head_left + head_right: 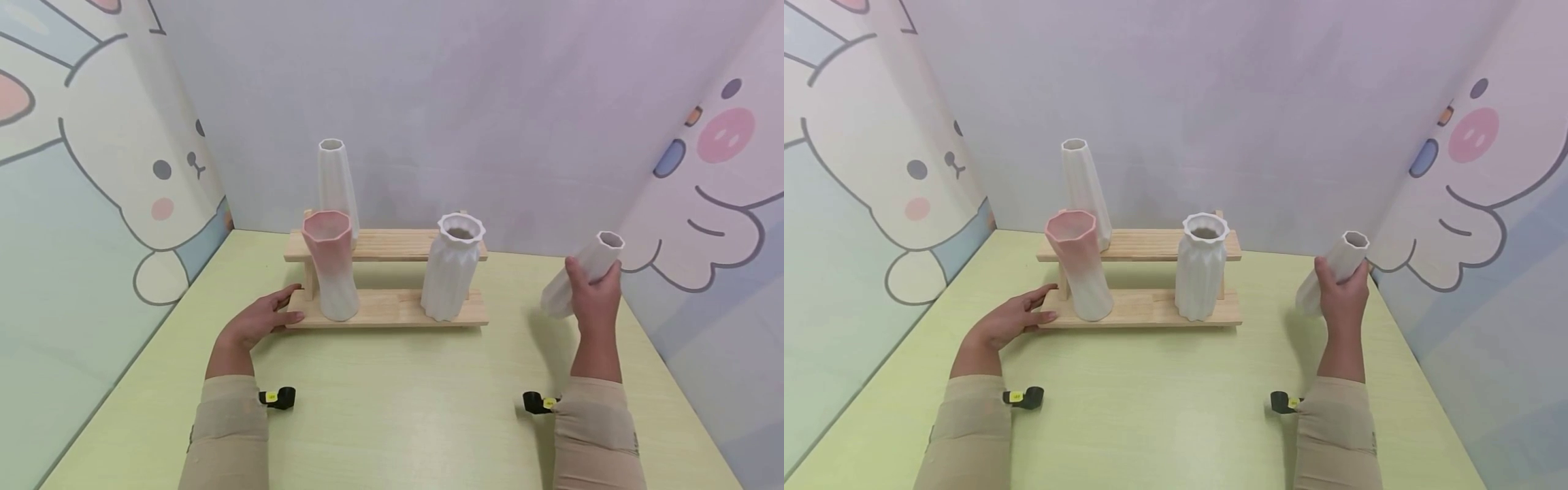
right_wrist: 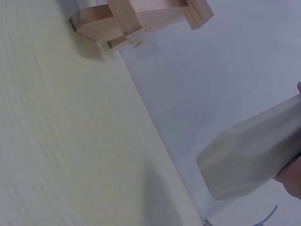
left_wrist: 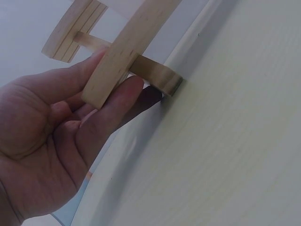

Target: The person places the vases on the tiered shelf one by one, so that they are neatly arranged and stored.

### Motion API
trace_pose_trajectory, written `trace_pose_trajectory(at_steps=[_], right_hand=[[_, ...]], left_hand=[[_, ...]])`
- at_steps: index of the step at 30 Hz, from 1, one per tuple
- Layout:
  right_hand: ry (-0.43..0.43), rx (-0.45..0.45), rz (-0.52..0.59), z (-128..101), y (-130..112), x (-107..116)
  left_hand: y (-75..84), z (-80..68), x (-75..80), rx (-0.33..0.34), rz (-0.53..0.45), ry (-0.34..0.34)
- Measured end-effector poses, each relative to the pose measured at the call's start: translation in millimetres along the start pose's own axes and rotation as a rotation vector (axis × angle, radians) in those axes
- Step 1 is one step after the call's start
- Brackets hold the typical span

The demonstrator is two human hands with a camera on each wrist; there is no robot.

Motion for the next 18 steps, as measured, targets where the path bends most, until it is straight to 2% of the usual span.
trace_pose_trajectory(at_steps=[4, 9, 13, 16, 18], right_hand=[[-0.005, 0.002, 0.011, -3, -8, 0], [-0.018, 0.026, 0.010, -5, -21, -1], [-0.037, 0.080, -0.003, -9, -36, -5], [-0.056, 0.135, -0.005, -15, -49, -9], [-0.071, 0.167, -0.002, -18, -56, -13]], left_hand=[[3.9, -1.3, -1.0, 0.011, -0.007, 0.000], [18.6, -8.7, -5.5, 0.026, -0.002, -0.007], [26.5, -12.8, -7.9, 0.018, -0.007, -0.015], [25.0, -12.0, -7.8, 0.011, -0.026, -0.019], [17.0, -7.9, -5.2, 0.006, -0.019, -0.015]])
Point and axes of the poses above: each hand's wrist, its own z-axis towards the middle knuckle, its own x-axis out of the back of the hand, y = z × x, the point moved 9 cm from there along z, towards the middle knuckle, and after that the axes turned 9 degrees about -y, right-handed, at the moved point
